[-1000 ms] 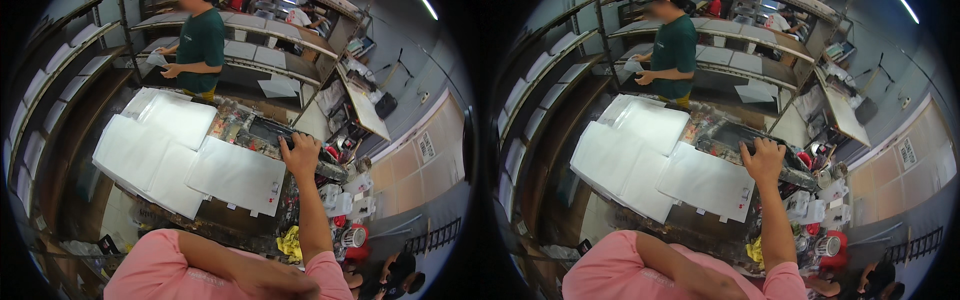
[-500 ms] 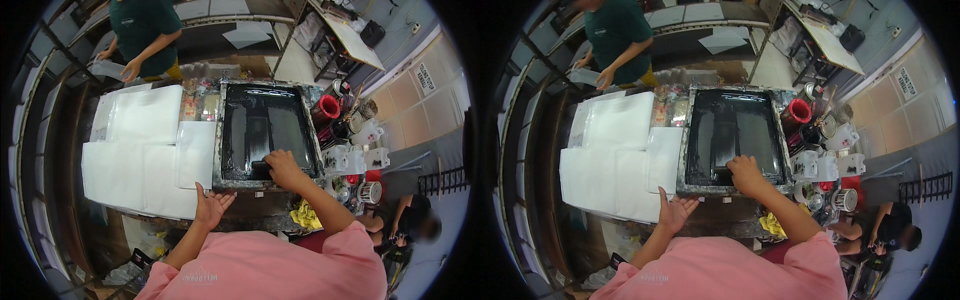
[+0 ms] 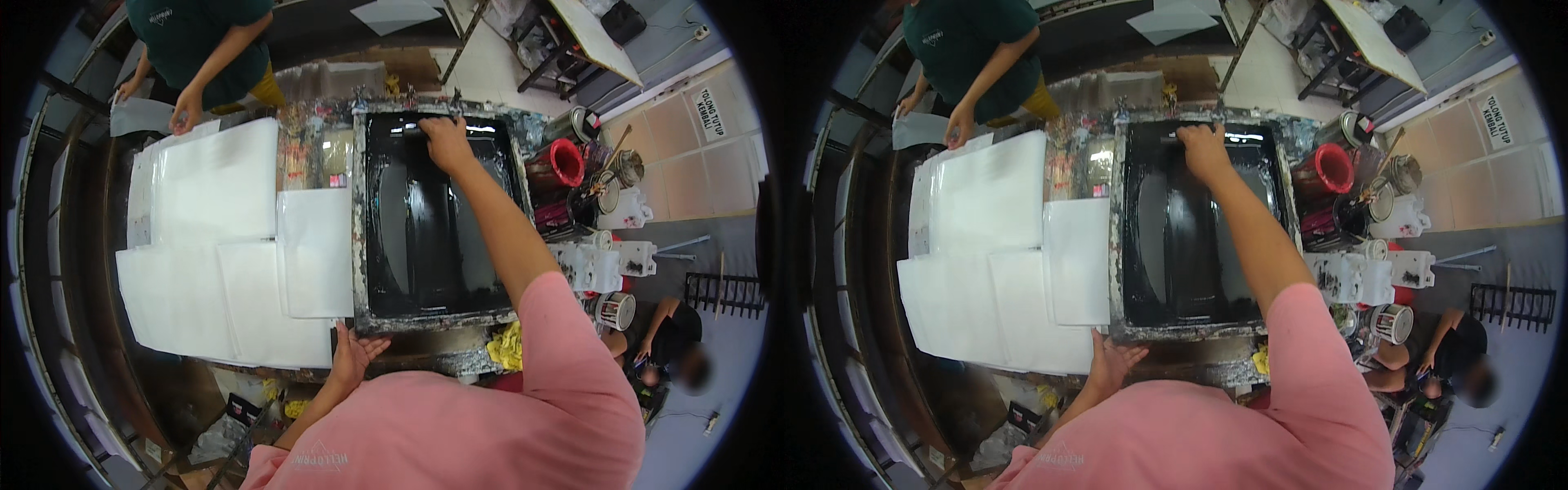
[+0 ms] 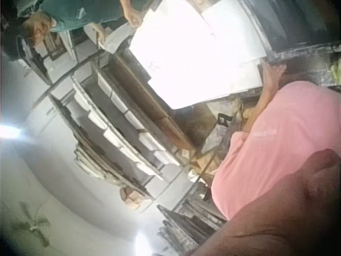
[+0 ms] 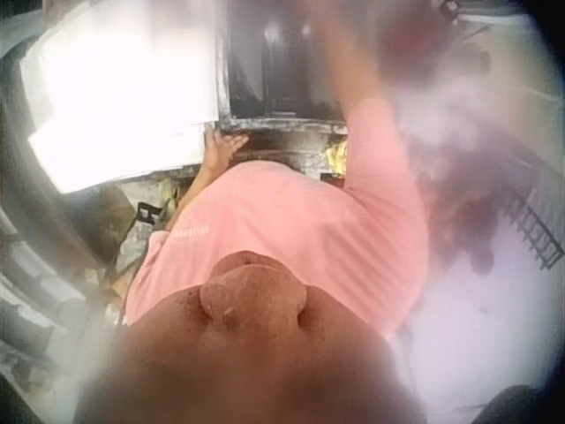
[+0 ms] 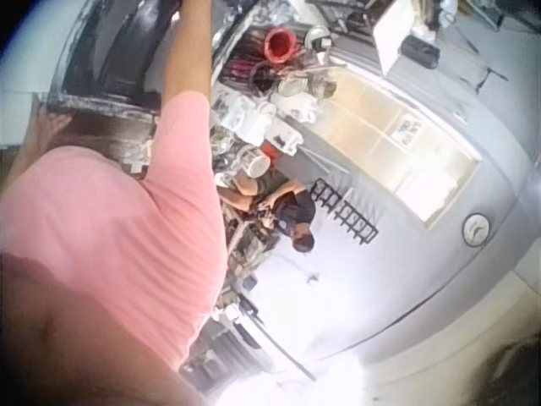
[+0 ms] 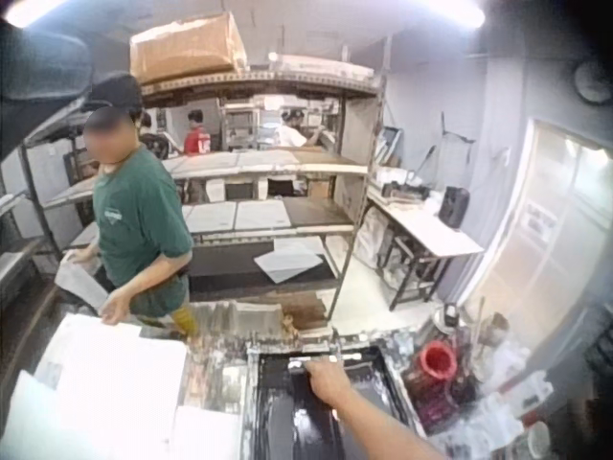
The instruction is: The person performs screen printing on white paper sheets. They place a sheet under a screen, pull a squeegee across the screen to transfer ink, then lift the screen and remove the printed sheet. This cycle repeats continuously with a coworker assisting by stacking finished sheets.
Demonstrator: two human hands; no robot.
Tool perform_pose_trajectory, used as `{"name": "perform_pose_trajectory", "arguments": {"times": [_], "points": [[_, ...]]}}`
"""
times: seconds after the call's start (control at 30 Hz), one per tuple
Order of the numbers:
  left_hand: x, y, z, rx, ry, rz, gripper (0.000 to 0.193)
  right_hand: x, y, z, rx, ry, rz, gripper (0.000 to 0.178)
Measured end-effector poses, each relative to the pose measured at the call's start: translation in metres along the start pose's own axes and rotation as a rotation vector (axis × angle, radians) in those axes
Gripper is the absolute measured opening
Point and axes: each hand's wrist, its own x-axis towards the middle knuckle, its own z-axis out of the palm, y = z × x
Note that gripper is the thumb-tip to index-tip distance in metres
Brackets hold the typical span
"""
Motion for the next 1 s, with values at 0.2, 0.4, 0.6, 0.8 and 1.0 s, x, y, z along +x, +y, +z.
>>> {"name": "perform_pose_trajectory", "arguments": {"times": [0.2,0.4,0.6,0.8,1.0], "points": [[0.000,-0.011,-0.007,0.058,-0.068,0.125,0.092,-0.032,-0.015,-0.006,-0.085,-0.136,0.026,0.033],[-0.001,-0.017,-0.004,0.053,-0.069,0.215,0.075,-0.162,-0.074,-0.066,0.015,-0.152,-0.061,0.035],[0.003,-0.026,0.000,0.094,-0.045,0.226,0.101,-0.295,-0.148,-0.141,0.072,-0.447,-0.007,0.036],[0.020,-0.030,-0.011,-0.045,-0.011,0.087,0.116,-0.309,-0.153,-0.120,0.053,-0.206,0.031,0.040],[0.034,-0.026,-0.014,-0.035,0.075,-0.036,0.117,-0.321,-0.149,-0.078,0.042,-0.173,0.030,0.046]]}}
